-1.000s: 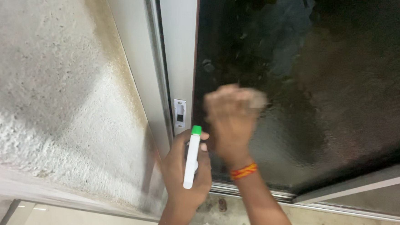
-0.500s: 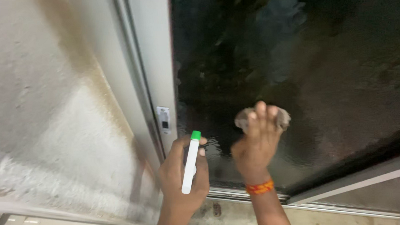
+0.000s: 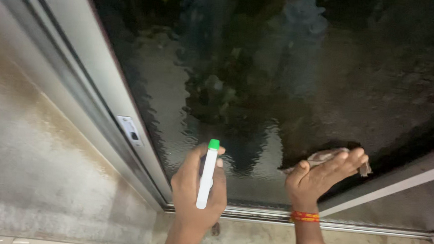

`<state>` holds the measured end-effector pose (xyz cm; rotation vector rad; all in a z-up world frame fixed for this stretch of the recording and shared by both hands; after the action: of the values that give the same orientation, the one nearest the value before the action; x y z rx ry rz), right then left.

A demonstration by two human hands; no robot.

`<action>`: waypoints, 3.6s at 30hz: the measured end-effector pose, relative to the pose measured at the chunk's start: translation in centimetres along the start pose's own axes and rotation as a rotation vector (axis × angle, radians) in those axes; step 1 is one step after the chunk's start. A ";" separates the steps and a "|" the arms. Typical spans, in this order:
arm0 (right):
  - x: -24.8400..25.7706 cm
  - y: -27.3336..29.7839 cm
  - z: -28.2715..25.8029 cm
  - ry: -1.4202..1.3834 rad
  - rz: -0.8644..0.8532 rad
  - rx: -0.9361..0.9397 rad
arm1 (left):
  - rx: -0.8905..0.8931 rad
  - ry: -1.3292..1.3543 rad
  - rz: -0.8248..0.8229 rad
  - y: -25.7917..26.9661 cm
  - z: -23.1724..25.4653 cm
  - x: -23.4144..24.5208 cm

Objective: The person sprays a cleaning solution onto a glass door and wipes it with a cloth. They repeatedly spray and wipe different sections of the door to remove dirt and streaks.

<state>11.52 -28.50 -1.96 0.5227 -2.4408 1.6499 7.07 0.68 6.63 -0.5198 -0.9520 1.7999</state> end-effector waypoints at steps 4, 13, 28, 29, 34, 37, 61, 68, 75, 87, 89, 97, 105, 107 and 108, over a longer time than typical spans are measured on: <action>-0.8 2.8 -0.5 -0.126 -0.014 -0.012 | 0.031 0.009 -0.088 0.8 1.3 -4.7; 2.7 -7.8 4.1 -0.095 0.013 0.077 | -0.123 0.086 -0.089 2.0 6.6 -14.8; 3.4 -7.0 12.3 -0.174 -0.091 0.129 | -0.050 0.103 -0.112 4.2 8.6 -21.3; 4.4 -7.9 12.6 -0.207 -0.052 0.068 | -0.041 0.118 -0.099 4.1 8.4 -21.0; 4.6 -7.6 9.2 -0.290 0.054 -0.130 | -0.007 0.107 -0.105 3.4 6.9 -18.9; 1.9 -4.8 4.3 -0.296 0.039 -0.043 | -0.053 0.051 -0.084 2.8 6.4 -16.1; -6.5 7.9 -26.4 -0.281 -0.521 0.403 | -0.028 -0.123 0.040 -0.6 -1.3 11.7; -5.4 12.2 -24.1 -0.044 -0.351 0.402 | 0.024 -0.084 0.020 0.1 -4.6 17.3; -7.9 8.1 -31.2 -0.113 -0.168 0.330 | 0.205 -0.017 -0.038 1.5 -6.8 20.0; -5.4 9.9 -27.5 -0.070 -0.219 0.389 | 0.046 -0.047 -0.021 0.3 -5.9 20.1; -5.3 7.2 -28.6 -0.108 -0.154 0.353 | 0.163 -0.032 -0.066 0.5 -6.4 19.0; -6.3 13.0 -32.5 -0.380 -0.653 0.559 | 0.004 -0.002 0.024 0.5 -4.0 16.7; -3.1 6.5 -23.0 -0.090 -0.139 0.514 | 0.084 -0.096 0.041 1.6 -3.7 15.1; -4.4 5.0 -24.4 -0.053 -0.096 0.456 | 0.044 -0.099 0.054 1.6 -2.9 14.7; -5.1 4.6 -25.5 -0.037 -0.075 0.425 | 0.023 -0.101 0.059 1.5 -2.6 14.6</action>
<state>12.75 -2.45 2.21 0.6921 -2.0612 2.1507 1.98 14.60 4.90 -0.4497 -0.9925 1.9034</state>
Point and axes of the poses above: each hand's wrist, its own y-axis away from the middle knuckle, its own x-axis out of the back of the hand, z = x × y, the point moved 10 cm from there along -y, towards the middle knuckle, and after that the axes turned 13 degrees about -x, right-handed, at the moved point
